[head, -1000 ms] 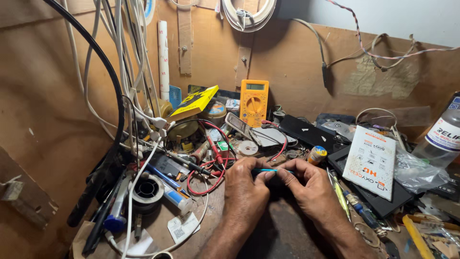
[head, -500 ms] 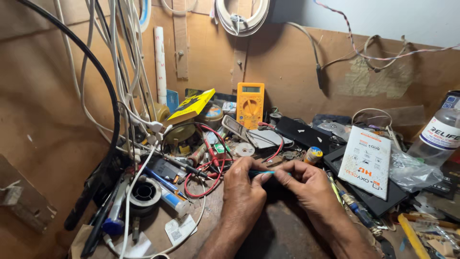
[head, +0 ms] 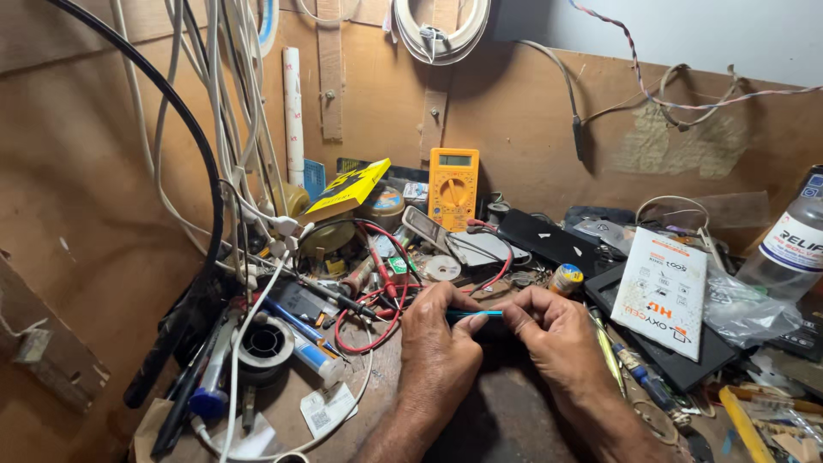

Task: The person assembles a small blue remote control by hand. They place the internal circuit board into the case, align the halves, and press the edges to snap the case together. The person then rotates the remote to inspect the seams and buttons before setting it down.

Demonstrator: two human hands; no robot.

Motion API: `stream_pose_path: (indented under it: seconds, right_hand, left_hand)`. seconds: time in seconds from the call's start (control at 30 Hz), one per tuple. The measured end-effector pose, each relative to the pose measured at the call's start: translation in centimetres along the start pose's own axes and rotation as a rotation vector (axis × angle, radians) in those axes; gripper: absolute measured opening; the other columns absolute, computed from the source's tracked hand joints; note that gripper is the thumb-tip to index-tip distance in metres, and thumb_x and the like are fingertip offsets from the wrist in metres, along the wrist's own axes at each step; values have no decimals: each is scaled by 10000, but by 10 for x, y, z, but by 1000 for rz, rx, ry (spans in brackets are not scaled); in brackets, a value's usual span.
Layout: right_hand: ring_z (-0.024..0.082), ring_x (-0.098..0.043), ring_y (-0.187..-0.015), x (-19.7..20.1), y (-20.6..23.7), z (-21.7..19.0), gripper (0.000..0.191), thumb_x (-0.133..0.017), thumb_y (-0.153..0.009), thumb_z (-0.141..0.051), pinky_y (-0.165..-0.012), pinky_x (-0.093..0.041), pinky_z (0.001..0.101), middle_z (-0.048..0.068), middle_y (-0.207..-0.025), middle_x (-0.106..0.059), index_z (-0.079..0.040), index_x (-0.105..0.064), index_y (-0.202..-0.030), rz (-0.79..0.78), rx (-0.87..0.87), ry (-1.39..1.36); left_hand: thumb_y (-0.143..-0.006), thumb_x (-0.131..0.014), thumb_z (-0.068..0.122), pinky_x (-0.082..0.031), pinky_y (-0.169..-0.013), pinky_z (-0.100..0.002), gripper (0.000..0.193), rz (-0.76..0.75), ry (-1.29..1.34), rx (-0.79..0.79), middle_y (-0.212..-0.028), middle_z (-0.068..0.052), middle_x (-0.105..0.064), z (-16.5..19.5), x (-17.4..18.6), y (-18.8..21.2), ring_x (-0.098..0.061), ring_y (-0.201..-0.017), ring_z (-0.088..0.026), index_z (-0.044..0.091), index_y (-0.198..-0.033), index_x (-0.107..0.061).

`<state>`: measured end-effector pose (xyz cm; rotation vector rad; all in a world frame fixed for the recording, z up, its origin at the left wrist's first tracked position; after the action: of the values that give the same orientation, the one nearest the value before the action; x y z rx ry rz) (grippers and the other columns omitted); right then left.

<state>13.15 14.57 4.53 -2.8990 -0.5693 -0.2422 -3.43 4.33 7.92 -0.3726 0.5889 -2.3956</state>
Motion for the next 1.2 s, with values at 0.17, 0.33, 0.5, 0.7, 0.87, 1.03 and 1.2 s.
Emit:
stream_pose_path:
  seconds: [0.17, 0.33, 0.5, 0.7, 0.87, 1.03, 1.2]
  right_hand:
    - [60, -608, -743, -6, 3, -18, 238, -690, -945, -216, -680, -493, 243, 11, -856, -727, 4, -774, -985, 36, 44, -54]
    - [99, -692, -748, 2, 5, -24, 317, -625, -899, -308, -669, -573, 308, 29, -898, -766, -49, -759, -1025, 82, -81, -259]
    - [147, -647, -703, 17, 3, -21, 338, -673, -946, -309, -640, -517, 313, 64, -873, -761, -2, -776, -1040, 129, -13, -274]
    - [109, -673, -774, 17, -3, -12, 343, -665, -950, -299, -737, -532, 282, 60, -891, -754, 7, -760, -1072, 13, -3, -327]
    - [119, -669, -741, 14, -5, -11, 323, -653, -947, -259, -678, -532, 273, 68, -890, -765, -42, -742, -1169, 38, -3, -198]
    - [96, -692, -812, 6, -6, -29, 338, -678, -927, -219, -730, -572, 257, 43, -968, -786, -15, -721, -1193, 67, 130, -36]
    - [115, -732, -864, -21, 8, -32, 435, -767, -853, -206, -758, -611, 288, 88, -1017, -789, -28, -729, -1248, -132, 76, 146]
  left_hand:
    - [-762, -760, 34, -604, -719, -383, 100, -9, 140, 153, -855, -108, -727, -9, 1, -3, -737, -816, -250, 26, -849, -710]
    - [-792, -806, 153, -558, -703, -318, 154, 4, 186, 115, -798, -92, -773, -2, 5, -6, -744, -766, -200, 39, -892, -781]
    - [-954, -720, 324, -521, -605, -327, 338, -273, 550, 457, -808, -99, -709, -26, -27, 1, -621, -699, -199, -7, -993, -776]
    - [-926, -674, 258, -656, -822, -450, 371, -710, 1074, 767, -1062, -100, -724, -17, -55, 31, -745, -891, -216, 24, -1205, -606]
    - [-923, -698, 230, -638, -811, -375, 414, -809, 1054, 775, -1035, -134, -737, -21, -58, 38, -738, -895, -232, 20, -1263, -592]
    - [-894, -758, 183, -628, -775, -318, 571, -609, 1005, 669, -1059, -110, -728, -34, -51, 21, -729, -899, -176, -24, -1387, -556]
    - [-822, -785, 170, -601, -686, -317, 749, -333, 912, 704, -1078, -116, -686, -52, -36, 11, -707, -843, -171, 88, -1497, -471]
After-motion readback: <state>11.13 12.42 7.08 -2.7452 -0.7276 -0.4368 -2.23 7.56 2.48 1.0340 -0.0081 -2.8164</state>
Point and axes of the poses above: each hand's wrist, its own y-axis away from the middle knuckle, its own x-axis out of the back of the hand, z = x × y, the point moved 10 cm from there along -y, towards the middle knuckle
